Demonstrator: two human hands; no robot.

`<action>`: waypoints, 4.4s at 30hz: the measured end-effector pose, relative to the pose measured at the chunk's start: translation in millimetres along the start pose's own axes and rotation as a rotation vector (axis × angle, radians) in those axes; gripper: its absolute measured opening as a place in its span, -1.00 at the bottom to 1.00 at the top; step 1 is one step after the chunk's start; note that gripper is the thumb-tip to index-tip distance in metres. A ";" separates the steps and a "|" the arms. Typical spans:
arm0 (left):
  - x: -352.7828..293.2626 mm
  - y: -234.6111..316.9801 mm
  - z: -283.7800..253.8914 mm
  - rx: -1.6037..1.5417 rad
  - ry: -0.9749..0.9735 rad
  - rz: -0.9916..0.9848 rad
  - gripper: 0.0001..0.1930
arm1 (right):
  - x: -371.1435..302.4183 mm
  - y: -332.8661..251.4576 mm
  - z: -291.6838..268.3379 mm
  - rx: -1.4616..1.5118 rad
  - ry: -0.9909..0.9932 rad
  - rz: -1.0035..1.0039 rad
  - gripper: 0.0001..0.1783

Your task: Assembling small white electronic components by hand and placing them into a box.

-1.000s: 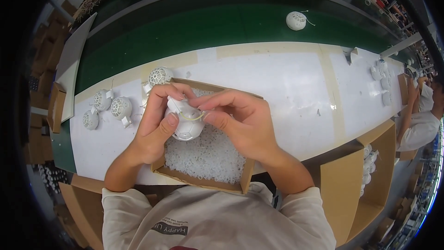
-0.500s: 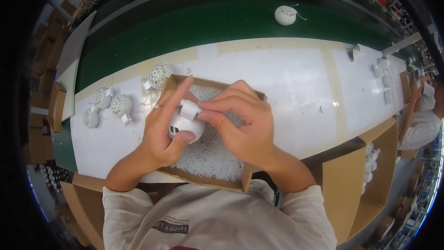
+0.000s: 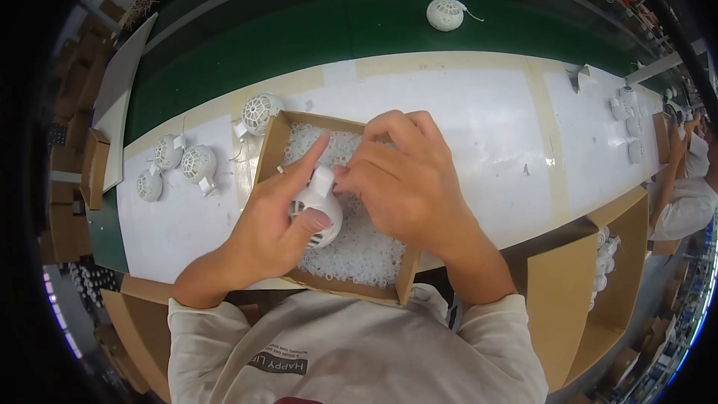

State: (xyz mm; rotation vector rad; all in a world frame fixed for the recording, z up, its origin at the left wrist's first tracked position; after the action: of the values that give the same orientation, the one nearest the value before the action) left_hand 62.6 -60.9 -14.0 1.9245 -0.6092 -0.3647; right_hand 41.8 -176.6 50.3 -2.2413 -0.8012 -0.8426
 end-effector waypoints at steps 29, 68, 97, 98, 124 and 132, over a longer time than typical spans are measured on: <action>-127.9 -10.1 -171.8 0.867 0.342 -0.174 -0.46 | -38.9 10.2 72.6 -0.053 -0.532 0.287 -0.86; 27.1 38.5 -49.6 0.166 0.195 0.390 -0.81 | -47.9 60.2 34.5 1.084 0.082 0.840 -0.86; 69.6 1.6 22.7 -0.286 -0.023 -0.103 -0.80 | -76.9 107.9 6.7 1.314 0.159 0.916 -0.91; 71.0 -0.2 22.7 -0.261 -0.009 -0.114 -0.80 | -75.8 108.9 5.0 1.283 0.153 0.909 -0.91; 81.8 52.2 36.3 0.513 0.271 0.313 -0.71 | -56.6 107.4 -51.9 0.330 0.148 0.362 -0.80; 78.7 50.0 55.2 0.207 0.058 0.257 -0.62 | -70.4 128.1 -28.7 0.784 0.018 0.648 -0.82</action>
State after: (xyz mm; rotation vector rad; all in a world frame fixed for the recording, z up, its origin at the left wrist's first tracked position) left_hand 87.1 -163.7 10.1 2.0138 -0.8726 -0.0846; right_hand 78.5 -300.4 -24.0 -1.6050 -0.2658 -0.1739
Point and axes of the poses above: each hand's wrist, its own x-axis towards the middle knuckle, its own z-axis out of the palm, y = z × x, the point moved 10 cm from there along x, towards the middle knuckle, and after that the axes turned 2 degrees about y, right-handed, at the moved point
